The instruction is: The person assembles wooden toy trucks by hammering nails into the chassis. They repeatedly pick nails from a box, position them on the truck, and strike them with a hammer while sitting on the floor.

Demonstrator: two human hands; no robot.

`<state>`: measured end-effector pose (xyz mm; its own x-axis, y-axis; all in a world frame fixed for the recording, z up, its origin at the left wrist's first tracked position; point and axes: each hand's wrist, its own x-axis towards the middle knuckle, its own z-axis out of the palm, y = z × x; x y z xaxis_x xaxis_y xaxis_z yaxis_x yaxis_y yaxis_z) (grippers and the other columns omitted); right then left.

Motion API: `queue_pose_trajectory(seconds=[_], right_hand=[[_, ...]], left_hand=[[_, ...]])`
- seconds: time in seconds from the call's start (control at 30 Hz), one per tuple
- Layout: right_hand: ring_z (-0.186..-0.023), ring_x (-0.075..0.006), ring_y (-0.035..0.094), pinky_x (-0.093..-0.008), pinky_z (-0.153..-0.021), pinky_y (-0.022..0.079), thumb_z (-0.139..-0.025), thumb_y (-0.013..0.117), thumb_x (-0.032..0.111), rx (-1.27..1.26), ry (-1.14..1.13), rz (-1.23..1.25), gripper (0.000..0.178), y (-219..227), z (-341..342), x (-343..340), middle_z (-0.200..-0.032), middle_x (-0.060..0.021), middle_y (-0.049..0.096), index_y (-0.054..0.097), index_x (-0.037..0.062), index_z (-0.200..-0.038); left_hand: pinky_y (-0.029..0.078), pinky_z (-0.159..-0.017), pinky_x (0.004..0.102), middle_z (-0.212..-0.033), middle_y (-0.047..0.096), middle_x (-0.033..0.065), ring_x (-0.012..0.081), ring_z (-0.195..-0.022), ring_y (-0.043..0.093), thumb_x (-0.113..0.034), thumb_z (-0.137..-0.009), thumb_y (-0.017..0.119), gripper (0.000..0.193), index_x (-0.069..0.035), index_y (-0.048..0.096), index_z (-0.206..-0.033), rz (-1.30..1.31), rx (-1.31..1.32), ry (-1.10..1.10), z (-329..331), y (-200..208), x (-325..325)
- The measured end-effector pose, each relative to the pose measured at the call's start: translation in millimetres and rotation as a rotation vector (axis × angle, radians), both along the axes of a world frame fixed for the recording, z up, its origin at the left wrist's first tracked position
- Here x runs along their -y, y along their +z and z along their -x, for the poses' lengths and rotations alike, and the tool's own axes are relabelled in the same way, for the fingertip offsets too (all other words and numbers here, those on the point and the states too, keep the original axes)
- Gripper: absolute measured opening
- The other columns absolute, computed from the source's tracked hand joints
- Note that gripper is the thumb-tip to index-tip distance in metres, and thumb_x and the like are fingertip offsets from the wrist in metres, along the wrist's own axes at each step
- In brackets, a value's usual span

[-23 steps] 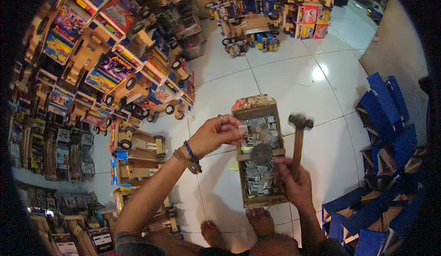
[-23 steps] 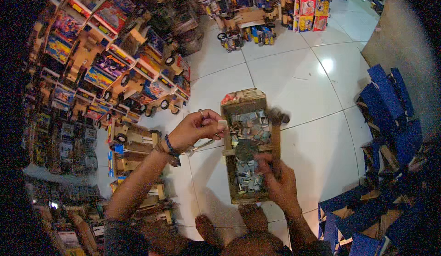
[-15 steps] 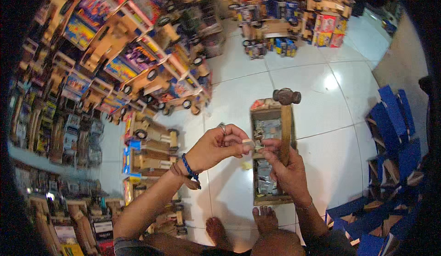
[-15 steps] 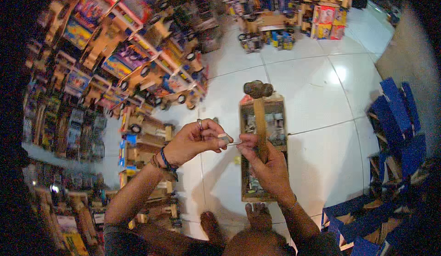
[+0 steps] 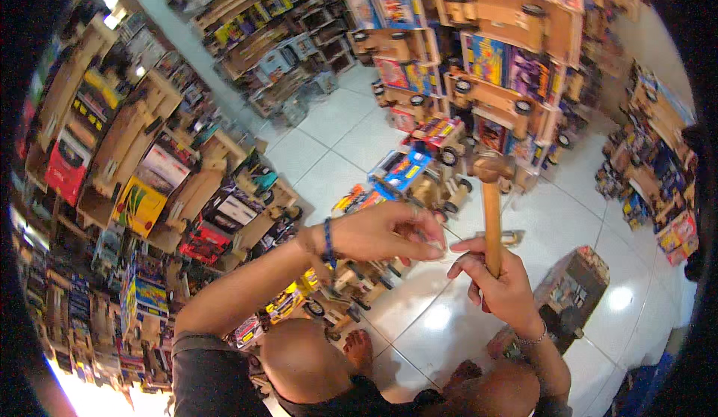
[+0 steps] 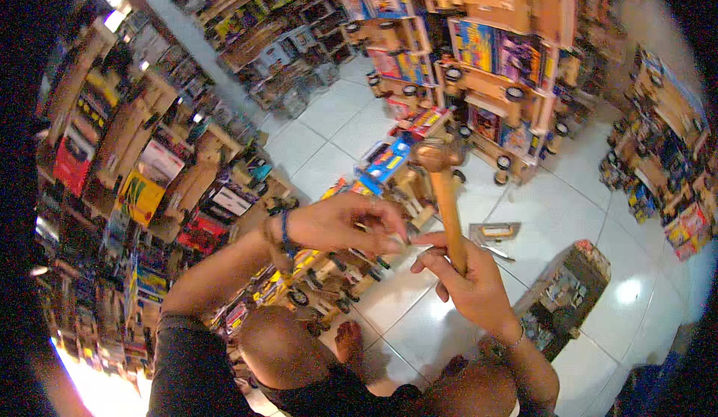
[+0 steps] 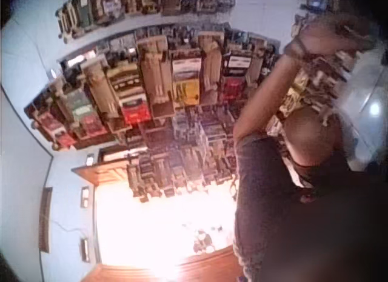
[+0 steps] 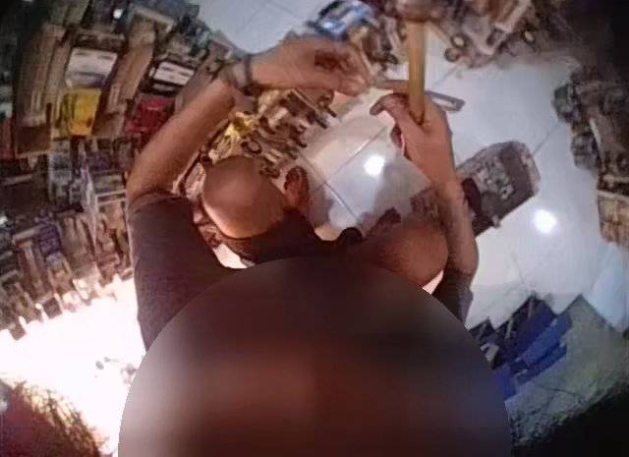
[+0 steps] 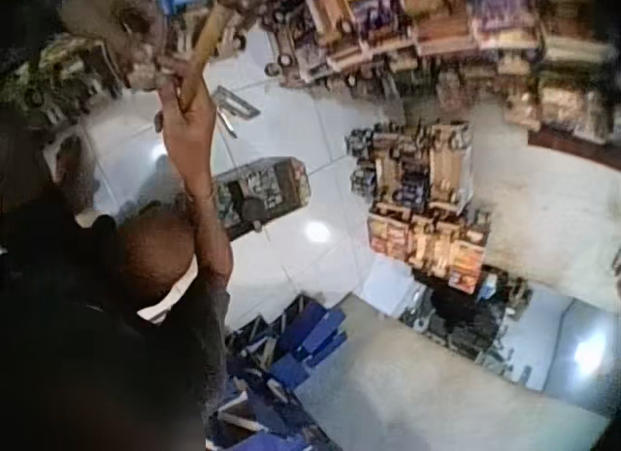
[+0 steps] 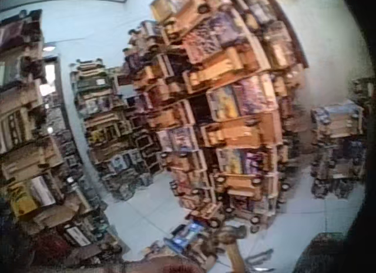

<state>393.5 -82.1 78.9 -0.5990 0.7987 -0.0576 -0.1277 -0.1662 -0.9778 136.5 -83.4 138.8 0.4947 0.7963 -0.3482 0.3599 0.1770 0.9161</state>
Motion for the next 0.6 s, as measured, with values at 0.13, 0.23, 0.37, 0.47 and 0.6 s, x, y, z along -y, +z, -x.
queue_pose_trajectory(seconds=[0.13,0.23,0.37,0.47,0.6], right_hand=[[-0.055,-0.0027,0.044,-0.0210,-0.050,0.039,-0.104,0.054,0.021,0.146,0.101,-0.145,0.030,3,52,4,-0.068,0.0058,0.048,0.062,0.0154,-0.133],[-0.054,-0.0031,0.039,-0.0238,-0.050,0.035,-0.104,0.055,0.024,0.348,0.137,-0.243,0.031,-2,73,8,-0.065,0.0079,0.041,0.062,0.0167,-0.133],[-0.052,-0.0011,0.035,-0.0203,-0.045,0.034,-0.105,0.051,0.025,0.516,0.146,-0.120,0.032,-4,98,16,-0.069,0.0086,0.035,0.059,0.0113,-0.133],[-0.054,-0.0013,0.037,-0.0202,-0.048,0.035,-0.104,0.055,0.029,0.563,0.146,-0.025,0.033,5,110,21,-0.071,0.0095,0.036,0.061,0.0144,-0.133],[-0.054,-0.0012,0.036,-0.0195,-0.047,0.034,-0.105,0.054,0.030,0.622,0.086,-0.023,0.033,12,116,34,-0.071,0.0093,0.036,0.061,0.0125,-0.133]], left_hand=[[0.056,-0.083,0.0274,-0.099,0.068,0.0028,0.0110,-0.093,0.067,-0.016,-0.094,0.073,0.028,-0.004,0.063,-0.117,-0.065,0.010,0.330,100,9,63],[0.057,-0.082,0.0276,-0.101,0.069,0.0044,0.0122,-0.091,0.068,-0.012,-0.093,0.073,0.027,-0.002,0.063,-0.116,-0.070,-0.013,0.494,165,-13,116],[0.055,-0.077,0.0228,-0.094,0.069,0.0039,0.0098,-0.087,0.068,-0.014,-0.093,0.073,0.025,0.000,0.066,-0.112,0.038,0.046,0.672,211,-66,158],[0.056,-0.078,0.0221,-0.094,0.069,0.0047,0.0099,-0.086,0.069,-0.015,-0.092,0.075,0.026,0.001,0.067,-0.111,0.062,0.079,0.663,222,-98,164],[0.054,-0.075,0.0218,-0.098,0.071,0.0035,0.0086,-0.086,0.068,-0.011,-0.090,0.076,0.027,0.000,0.068,-0.114,-0.070,0.024,0.590,226,-114,160]])
